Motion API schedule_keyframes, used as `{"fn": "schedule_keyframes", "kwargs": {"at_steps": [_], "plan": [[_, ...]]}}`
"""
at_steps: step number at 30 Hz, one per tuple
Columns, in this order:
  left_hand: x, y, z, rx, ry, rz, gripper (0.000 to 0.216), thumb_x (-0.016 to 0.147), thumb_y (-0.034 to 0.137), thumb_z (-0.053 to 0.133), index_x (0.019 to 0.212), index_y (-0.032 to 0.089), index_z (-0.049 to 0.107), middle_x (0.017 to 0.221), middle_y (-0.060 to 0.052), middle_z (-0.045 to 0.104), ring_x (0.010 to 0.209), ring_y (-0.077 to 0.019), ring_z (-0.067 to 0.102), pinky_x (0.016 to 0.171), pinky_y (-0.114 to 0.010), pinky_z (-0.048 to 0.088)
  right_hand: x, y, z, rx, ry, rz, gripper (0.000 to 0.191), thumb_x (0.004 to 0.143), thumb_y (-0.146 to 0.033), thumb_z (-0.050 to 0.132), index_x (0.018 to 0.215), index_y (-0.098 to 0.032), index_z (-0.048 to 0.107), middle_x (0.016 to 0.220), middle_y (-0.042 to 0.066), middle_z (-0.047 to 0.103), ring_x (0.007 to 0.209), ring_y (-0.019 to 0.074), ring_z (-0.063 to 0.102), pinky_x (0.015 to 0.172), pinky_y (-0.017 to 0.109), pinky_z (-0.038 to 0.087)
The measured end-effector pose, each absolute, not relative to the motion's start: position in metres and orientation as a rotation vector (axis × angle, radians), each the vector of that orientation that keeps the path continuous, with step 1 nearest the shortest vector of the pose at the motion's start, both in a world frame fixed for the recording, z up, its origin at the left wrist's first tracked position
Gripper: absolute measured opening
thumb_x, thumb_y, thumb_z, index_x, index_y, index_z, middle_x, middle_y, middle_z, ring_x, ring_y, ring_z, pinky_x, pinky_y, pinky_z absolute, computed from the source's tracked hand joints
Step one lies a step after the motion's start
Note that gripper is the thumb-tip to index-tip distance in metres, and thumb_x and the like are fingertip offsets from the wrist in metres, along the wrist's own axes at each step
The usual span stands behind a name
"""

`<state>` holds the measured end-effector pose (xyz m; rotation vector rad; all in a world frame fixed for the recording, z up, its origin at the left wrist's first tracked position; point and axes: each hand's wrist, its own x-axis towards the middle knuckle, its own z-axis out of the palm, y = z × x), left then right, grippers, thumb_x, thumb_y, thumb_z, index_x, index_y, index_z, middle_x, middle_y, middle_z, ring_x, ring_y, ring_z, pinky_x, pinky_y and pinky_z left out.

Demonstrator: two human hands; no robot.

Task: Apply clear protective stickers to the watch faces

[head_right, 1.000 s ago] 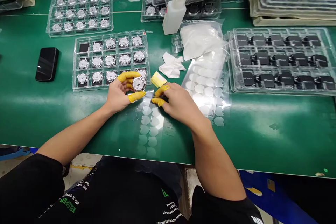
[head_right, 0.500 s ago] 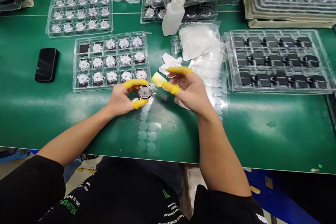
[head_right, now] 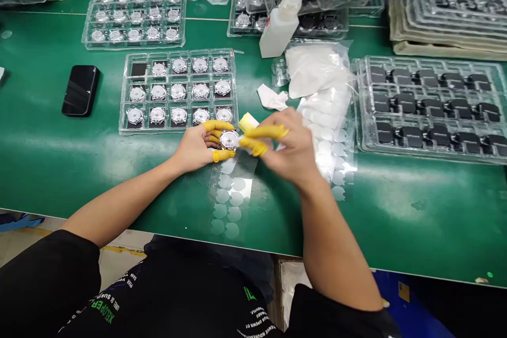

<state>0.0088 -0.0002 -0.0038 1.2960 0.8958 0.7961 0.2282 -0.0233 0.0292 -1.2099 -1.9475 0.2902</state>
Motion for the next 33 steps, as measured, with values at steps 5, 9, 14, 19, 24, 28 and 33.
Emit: {"fn": "schedule_keyframes", "kwargs": {"at_steps": [5,9,14,19,24,28,33], "plan": [[0.01,-0.002,-0.006,1.301,0.866,0.793,0.054,0.063,0.009,0.083,0.116,0.016,0.073,0.084,0.0,0.074,0.073,-0.0107,0.069,0.071,-0.024,0.06,0.205,-0.029,0.023,-1.375,-2.07,0.141,0.024,0.098,-0.045,0.064,0.088,-0.027,0.075,0.087,0.007,0.069,0.084,0.025,0.057,0.081,0.045,0.04],[0.01,-0.001,-0.005,1.291,0.885,0.799,0.055,0.062,0.01,0.084,0.116,0.015,0.074,0.085,-0.001,0.076,0.074,-0.0108,0.07,0.071,-0.024,0.061,0.212,-0.025,0.017,-1.259,-2.132,0.262,0.019,0.097,-0.044,0.066,0.094,-0.029,0.076,0.083,0.006,0.066,0.08,0.0234,0.055,0.078,0.043,0.04],[0.009,-0.001,-0.004,1.279,0.915,0.79,0.056,0.062,0.011,0.085,0.117,0.015,0.074,0.081,0.0,0.073,0.071,-0.0099,0.068,0.069,-0.024,0.06,0.216,-0.023,0.015,-1.282,-2.01,0.215,0.022,0.098,-0.044,0.065,0.088,-0.026,0.074,0.083,0.007,0.063,0.079,0.0231,0.055,0.075,0.043,0.042],[0.009,-0.001,-0.003,1.291,0.908,0.776,0.057,0.061,0.011,0.086,0.116,0.015,0.074,0.086,-0.001,0.076,0.074,-0.0102,0.07,0.073,-0.024,0.061,0.214,-0.022,0.014,-1.215,-2.057,0.319,0.019,0.096,-0.044,0.067,0.091,-0.027,0.075,0.08,0.006,0.062,0.077,0.0224,0.053,0.072,0.041,0.043],[0.009,-0.001,-0.003,1.282,0.915,0.797,0.057,0.061,0.013,0.088,0.116,0.016,0.074,0.089,-0.002,0.077,0.075,-0.0111,0.072,0.074,-0.024,0.063,0.212,-0.021,0.014,-1.261,-2.02,0.298,0.02,0.095,-0.046,0.068,0.088,-0.028,0.074,0.078,0.006,0.062,0.076,0.0222,0.053,0.071,0.041,0.044],[0.009,-0.001,-0.004,1.3,0.908,0.795,0.055,0.062,0.013,0.088,0.116,0.016,0.074,0.089,-0.002,0.078,0.074,-0.011,0.072,0.073,-0.024,0.063,0.213,-0.021,0.014,-1.258,-1.978,0.285,0.024,0.096,-0.048,0.067,0.086,-0.026,0.073,0.081,0.007,0.064,0.077,0.0222,0.054,0.071,0.041,0.045],[0.009,-0.001,-0.005,1.337,0.91,0.794,0.055,0.063,0.012,0.086,0.117,0.017,0.074,0.09,-0.002,0.079,0.076,-0.0123,0.074,0.074,-0.026,0.064,0.213,-0.021,0.012,-1.219,-2.008,0.397,0.021,0.094,-0.048,0.07,0.09,-0.029,0.075,0.079,0.005,0.062,0.076,0.0221,0.054,0.072,0.041,0.046]]}}
